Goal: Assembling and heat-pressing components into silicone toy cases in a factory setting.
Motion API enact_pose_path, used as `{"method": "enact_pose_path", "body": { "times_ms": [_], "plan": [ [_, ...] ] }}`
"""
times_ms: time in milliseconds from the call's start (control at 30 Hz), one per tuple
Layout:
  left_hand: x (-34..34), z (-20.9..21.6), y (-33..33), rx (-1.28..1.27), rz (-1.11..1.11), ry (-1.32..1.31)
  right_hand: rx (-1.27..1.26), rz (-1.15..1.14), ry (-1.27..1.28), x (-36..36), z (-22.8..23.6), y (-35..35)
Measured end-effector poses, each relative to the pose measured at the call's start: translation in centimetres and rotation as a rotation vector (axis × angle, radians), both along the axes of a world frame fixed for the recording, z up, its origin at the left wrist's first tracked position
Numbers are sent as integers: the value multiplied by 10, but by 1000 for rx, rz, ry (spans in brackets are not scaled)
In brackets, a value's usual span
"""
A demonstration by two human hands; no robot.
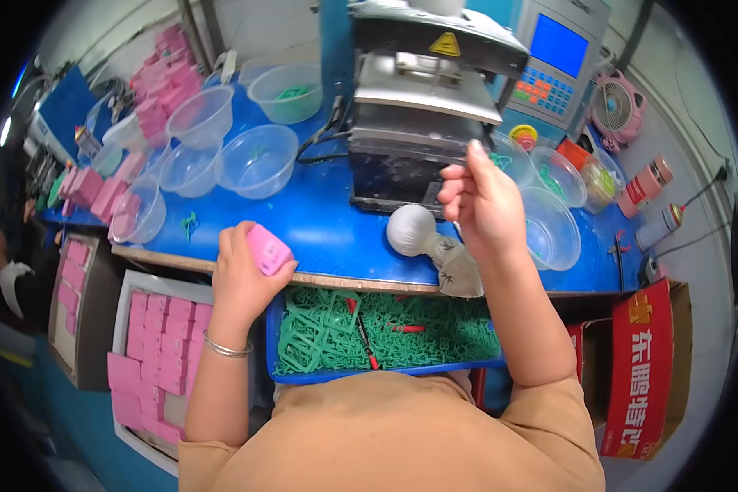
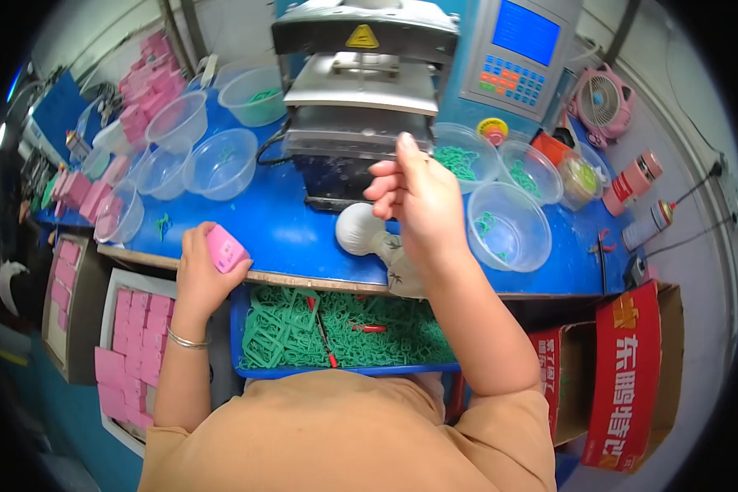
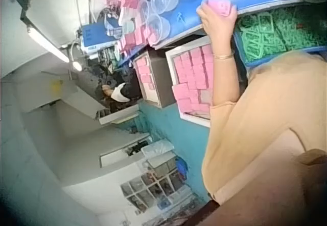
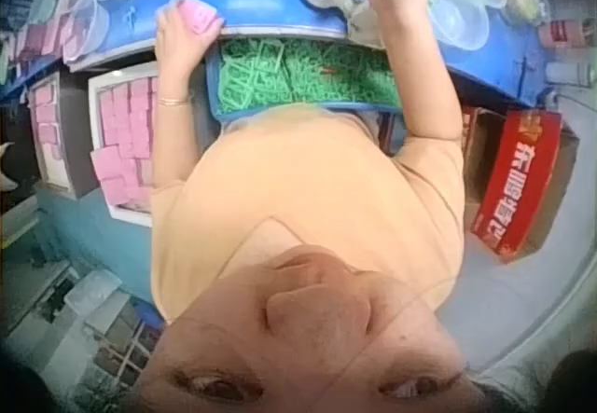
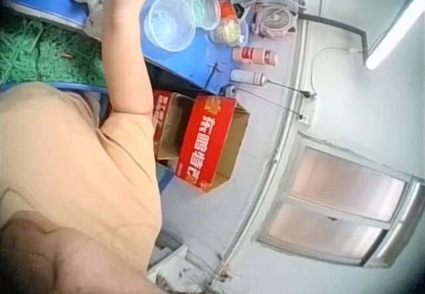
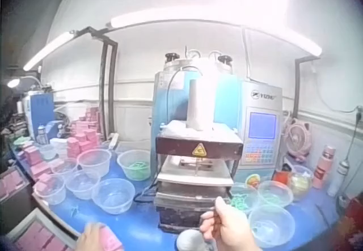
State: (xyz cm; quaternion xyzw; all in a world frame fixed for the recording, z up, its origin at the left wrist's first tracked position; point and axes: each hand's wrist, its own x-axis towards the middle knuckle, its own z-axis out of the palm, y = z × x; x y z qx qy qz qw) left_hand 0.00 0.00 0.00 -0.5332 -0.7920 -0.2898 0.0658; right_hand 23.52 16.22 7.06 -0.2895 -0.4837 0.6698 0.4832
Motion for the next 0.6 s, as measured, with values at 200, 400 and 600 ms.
{"method": "enact_pose_path", "body": {
  "times_ms": [200,400,600],
  "plan": [
    [5,-1,-6,-17,50,2,-121,214,101,-3,-2,15],
    [4,0,-3,11,20,21,-105,266,118,2,-4,18],
    [9,0,-1,20,33,38,-144,287,131,0,0,26]
  ]
}}
